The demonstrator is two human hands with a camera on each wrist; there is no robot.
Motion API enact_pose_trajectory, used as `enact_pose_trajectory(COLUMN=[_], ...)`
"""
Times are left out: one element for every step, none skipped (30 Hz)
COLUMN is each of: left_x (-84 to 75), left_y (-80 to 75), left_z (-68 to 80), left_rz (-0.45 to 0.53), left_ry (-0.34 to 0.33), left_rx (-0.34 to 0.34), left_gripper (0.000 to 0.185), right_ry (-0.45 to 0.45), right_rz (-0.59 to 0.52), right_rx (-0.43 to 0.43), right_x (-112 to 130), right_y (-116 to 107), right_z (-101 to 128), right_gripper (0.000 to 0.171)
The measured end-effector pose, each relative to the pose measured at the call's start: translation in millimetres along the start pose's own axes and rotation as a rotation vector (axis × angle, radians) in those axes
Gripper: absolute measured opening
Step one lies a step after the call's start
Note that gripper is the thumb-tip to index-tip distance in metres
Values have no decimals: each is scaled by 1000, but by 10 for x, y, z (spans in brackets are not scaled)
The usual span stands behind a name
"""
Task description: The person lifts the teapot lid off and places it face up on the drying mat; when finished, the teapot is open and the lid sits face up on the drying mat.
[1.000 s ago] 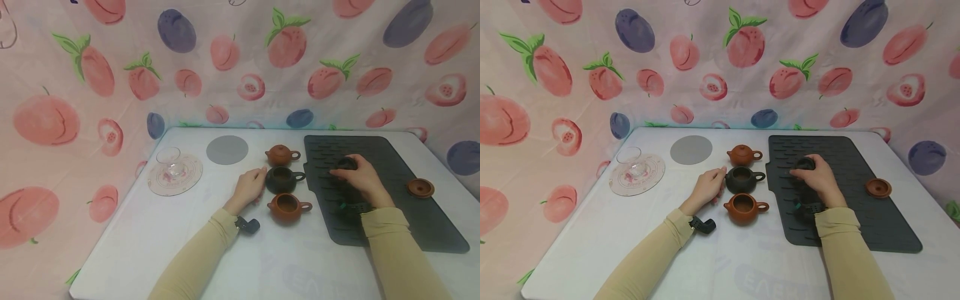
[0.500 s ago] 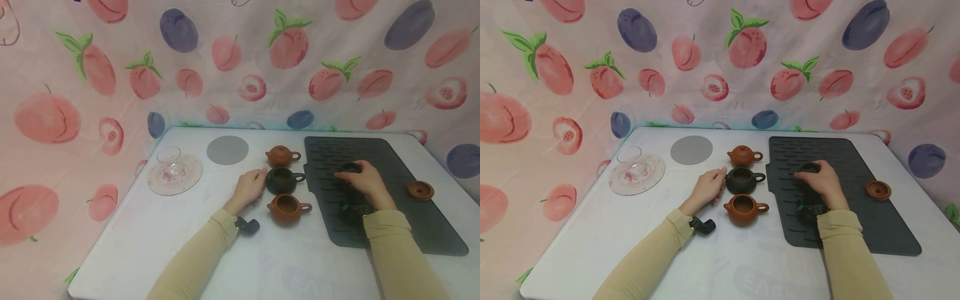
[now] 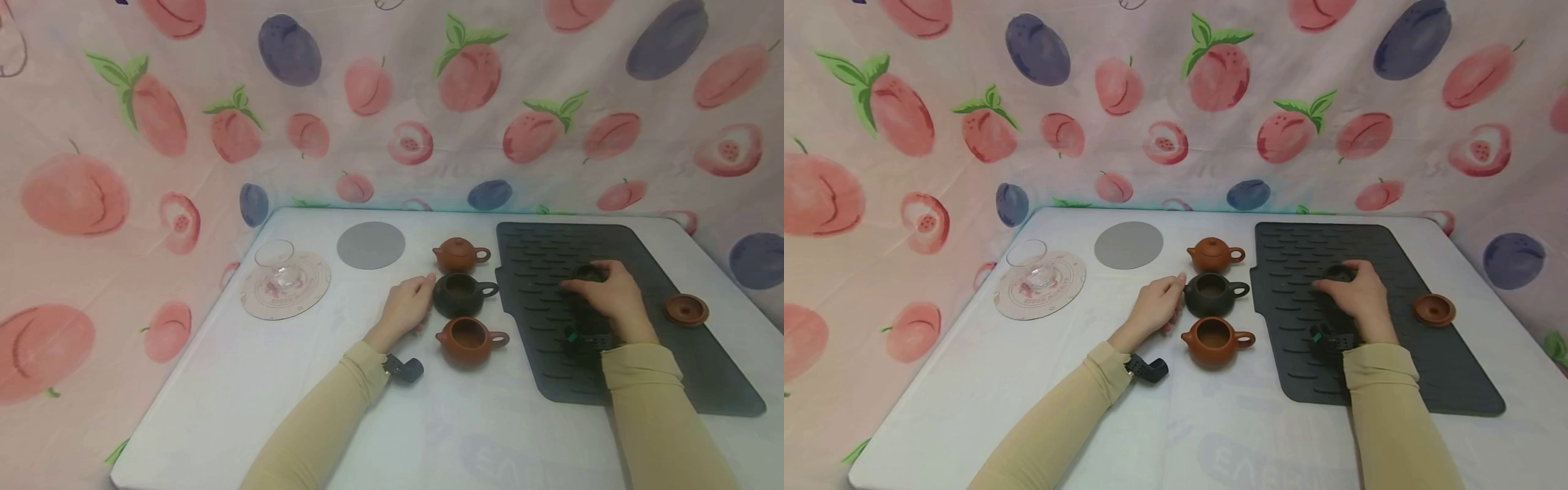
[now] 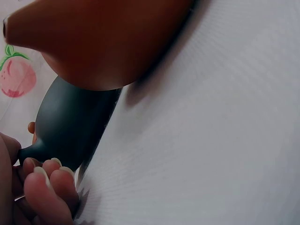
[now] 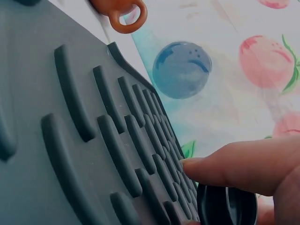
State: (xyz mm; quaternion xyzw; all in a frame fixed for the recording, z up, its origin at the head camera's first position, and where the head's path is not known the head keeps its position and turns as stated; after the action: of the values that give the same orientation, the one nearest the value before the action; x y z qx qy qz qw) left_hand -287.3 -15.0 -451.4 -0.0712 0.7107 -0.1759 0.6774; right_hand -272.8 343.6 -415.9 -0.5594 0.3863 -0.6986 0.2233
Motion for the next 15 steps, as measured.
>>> enact_pose_trajectory(left_x=[3, 5, 6, 7, 7, 7, 8, 7, 7, 7, 6, 8, 9, 10, 10], left_y=[1, 2, 2, 2, 2, 2, 2, 1, 1, 1, 1, 0, 1, 1, 2], left_z=[-1, -2, -3, -2, -2, -1, -1, 0, 0, 1, 1, 1, -1, -2, -4], left_rz=[-1, -3, -4, -5, -5, -5, -6, -7, -8, -10, -10, -12, -14, -15, -17], left_ry=[3, 5, 5, 4, 3, 2, 1, 0, -1, -1, -2, -2, -1, -3, -5], left_rx=[-2, -3, -3, -4, -4, -4, -4, -3, -4, -3, -2, -1, -1, -1, -1], left_gripper=[53, 53, 53, 53, 53, 54, 54, 54, 54, 54, 54, 54, 54, 54, 54], right_ry=[-3, -4, -9, -11, -13, -12, -9, -5, 0, 4, 5, 4, -1, -7, -13], right_rz=[0, 2, 6, 11, 16, 22, 29, 34, 37, 44, 52, 61, 76, 91, 107], right_rx=[-5, -11, -18, -25, -31, -35, -38, -41, -45, -50, -55, -61, -66, -70, -72], right_x=[-4, -6, -9, -10, -14, -19, -24, -29, -33, -39, -45, -52, -60, -71, -79], right_y=[-2, -3, -5, -7, -8, -10, -11, -13, -17, -21, -26, -33, -40, -48, -58], right_z=[-2, -3, -4, -4, -5, -5, -4, -2, -1, 0, 1, 2, 1, -3, -3], right_gripper=[91, 90, 88, 87, 85, 84, 83, 82, 82, 80, 79, 78, 76, 75, 73])
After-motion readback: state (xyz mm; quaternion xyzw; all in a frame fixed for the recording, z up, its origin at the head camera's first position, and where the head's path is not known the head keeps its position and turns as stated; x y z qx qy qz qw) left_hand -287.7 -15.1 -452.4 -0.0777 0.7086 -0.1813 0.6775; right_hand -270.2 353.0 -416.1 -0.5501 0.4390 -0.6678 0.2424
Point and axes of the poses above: each hand's wrist, its own z-axis away from the middle knuckle, its own y-axis out of the palm, x = y × z, the point moved 1 cm from there along -z, towards the middle knuckle, and after that the axes turned 10 degrees about z, right-handed, at the moved point
